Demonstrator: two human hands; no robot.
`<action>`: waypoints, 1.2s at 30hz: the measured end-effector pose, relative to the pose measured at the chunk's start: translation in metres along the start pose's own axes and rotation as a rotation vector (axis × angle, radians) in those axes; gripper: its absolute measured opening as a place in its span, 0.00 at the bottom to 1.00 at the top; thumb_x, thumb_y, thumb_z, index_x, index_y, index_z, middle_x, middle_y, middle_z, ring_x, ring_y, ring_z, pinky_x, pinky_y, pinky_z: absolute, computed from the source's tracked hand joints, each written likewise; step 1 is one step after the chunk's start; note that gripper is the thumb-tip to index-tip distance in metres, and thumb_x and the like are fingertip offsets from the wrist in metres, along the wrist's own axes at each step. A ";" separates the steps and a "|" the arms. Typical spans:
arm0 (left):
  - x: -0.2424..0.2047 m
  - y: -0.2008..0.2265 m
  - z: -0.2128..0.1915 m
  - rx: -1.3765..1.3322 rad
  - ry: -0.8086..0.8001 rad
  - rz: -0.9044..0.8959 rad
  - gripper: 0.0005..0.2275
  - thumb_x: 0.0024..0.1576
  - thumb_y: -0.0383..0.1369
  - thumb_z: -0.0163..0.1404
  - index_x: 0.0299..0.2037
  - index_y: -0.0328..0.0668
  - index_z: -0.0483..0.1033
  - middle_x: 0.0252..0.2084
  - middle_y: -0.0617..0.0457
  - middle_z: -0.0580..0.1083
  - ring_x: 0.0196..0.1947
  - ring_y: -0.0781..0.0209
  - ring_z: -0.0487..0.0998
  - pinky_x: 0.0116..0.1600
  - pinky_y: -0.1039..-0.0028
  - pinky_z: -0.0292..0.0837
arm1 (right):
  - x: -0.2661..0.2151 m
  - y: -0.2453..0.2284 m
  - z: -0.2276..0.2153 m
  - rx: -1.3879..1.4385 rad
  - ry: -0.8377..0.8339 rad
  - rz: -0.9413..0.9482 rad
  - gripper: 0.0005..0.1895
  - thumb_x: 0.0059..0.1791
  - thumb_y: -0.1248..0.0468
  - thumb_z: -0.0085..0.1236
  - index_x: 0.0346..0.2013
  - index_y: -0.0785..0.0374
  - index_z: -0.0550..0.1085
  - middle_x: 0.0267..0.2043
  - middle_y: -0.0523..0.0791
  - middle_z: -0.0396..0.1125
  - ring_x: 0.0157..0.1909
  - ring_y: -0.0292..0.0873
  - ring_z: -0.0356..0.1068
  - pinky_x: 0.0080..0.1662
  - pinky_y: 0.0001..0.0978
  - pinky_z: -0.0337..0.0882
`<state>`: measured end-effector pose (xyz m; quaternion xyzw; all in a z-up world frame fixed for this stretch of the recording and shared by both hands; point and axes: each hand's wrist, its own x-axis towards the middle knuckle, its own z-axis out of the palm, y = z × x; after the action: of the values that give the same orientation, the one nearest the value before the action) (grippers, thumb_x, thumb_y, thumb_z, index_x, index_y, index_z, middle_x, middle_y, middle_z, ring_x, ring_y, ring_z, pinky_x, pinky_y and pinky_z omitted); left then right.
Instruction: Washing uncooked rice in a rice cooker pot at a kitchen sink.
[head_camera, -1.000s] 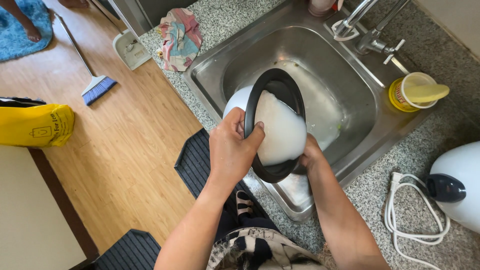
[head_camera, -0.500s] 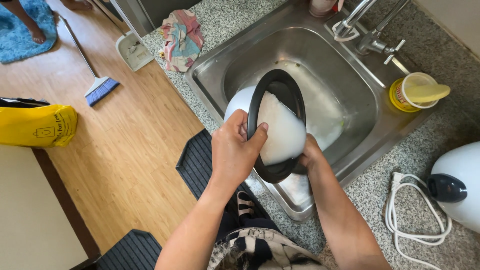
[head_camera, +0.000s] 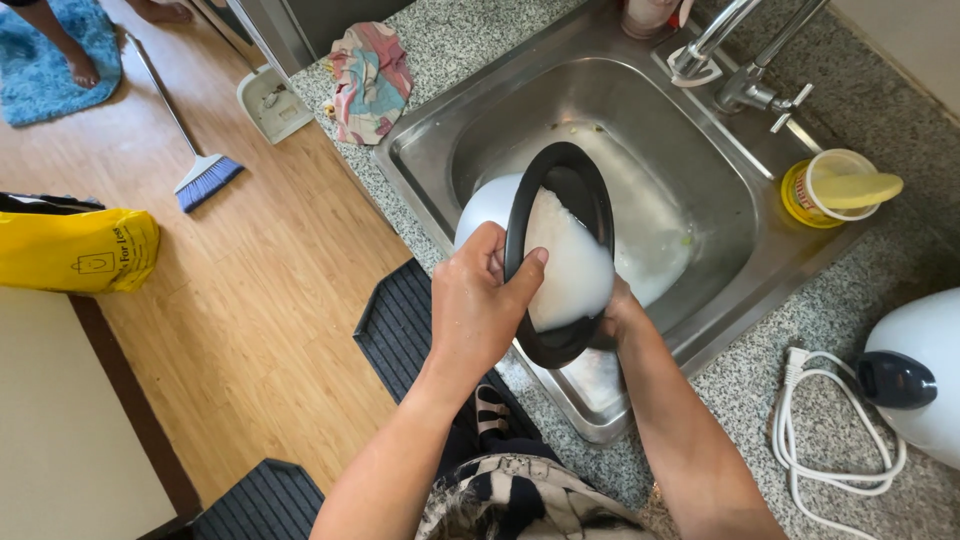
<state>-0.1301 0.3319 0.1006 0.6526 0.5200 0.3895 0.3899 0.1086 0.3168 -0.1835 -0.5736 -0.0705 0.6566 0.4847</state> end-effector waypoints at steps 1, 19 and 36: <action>0.000 0.000 0.000 0.000 0.000 0.000 0.16 0.53 0.36 0.63 0.26 0.35 0.68 0.16 0.54 0.62 0.17 0.67 0.61 0.24 0.71 0.60 | 0.001 0.000 -0.001 0.001 0.000 0.000 0.20 0.53 0.58 0.48 0.55 0.67 0.74 0.49 0.53 0.75 0.45 0.49 0.77 0.52 0.45 0.77; -0.001 0.007 -0.001 -0.025 0.035 0.006 0.16 0.55 0.37 0.62 0.25 0.34 0.70 0.14 0.55 0.61 0.16 0.69 0.59 0.22 0.73 0.56 | -0.003 -0.003 -0.003 -0.046 -0.011 -0.097 0.18 0.51 0.59 0.55 0.49 0.70 0.76 0.46 0.51 0.76 0.43 0.46 0.76 0.48 0.40 0.76; -0.007 0.017 -0.001 -0.063 0.023 -0.010 0.14 0.61 0.37 0.55 0.27 0.34 0.72 0.15 0.54 0.64 0.16 0.70 0.61 0.23 0.72 0.60 | -0.019 -0.015 0.013 -0.049 0.069 -0.075 0.15 0.53 0.61 0.54 0.48 0.70 0.77 0.41 0.50 0.74 0.37 0.45 0.75 0.41 0.40 0.77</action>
<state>-0.1259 0.3221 0.1153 0.6331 0.5151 0.4110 0.4061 0.1043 0.3168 -0.1565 -0.6046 -0.0911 0.6159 0.4968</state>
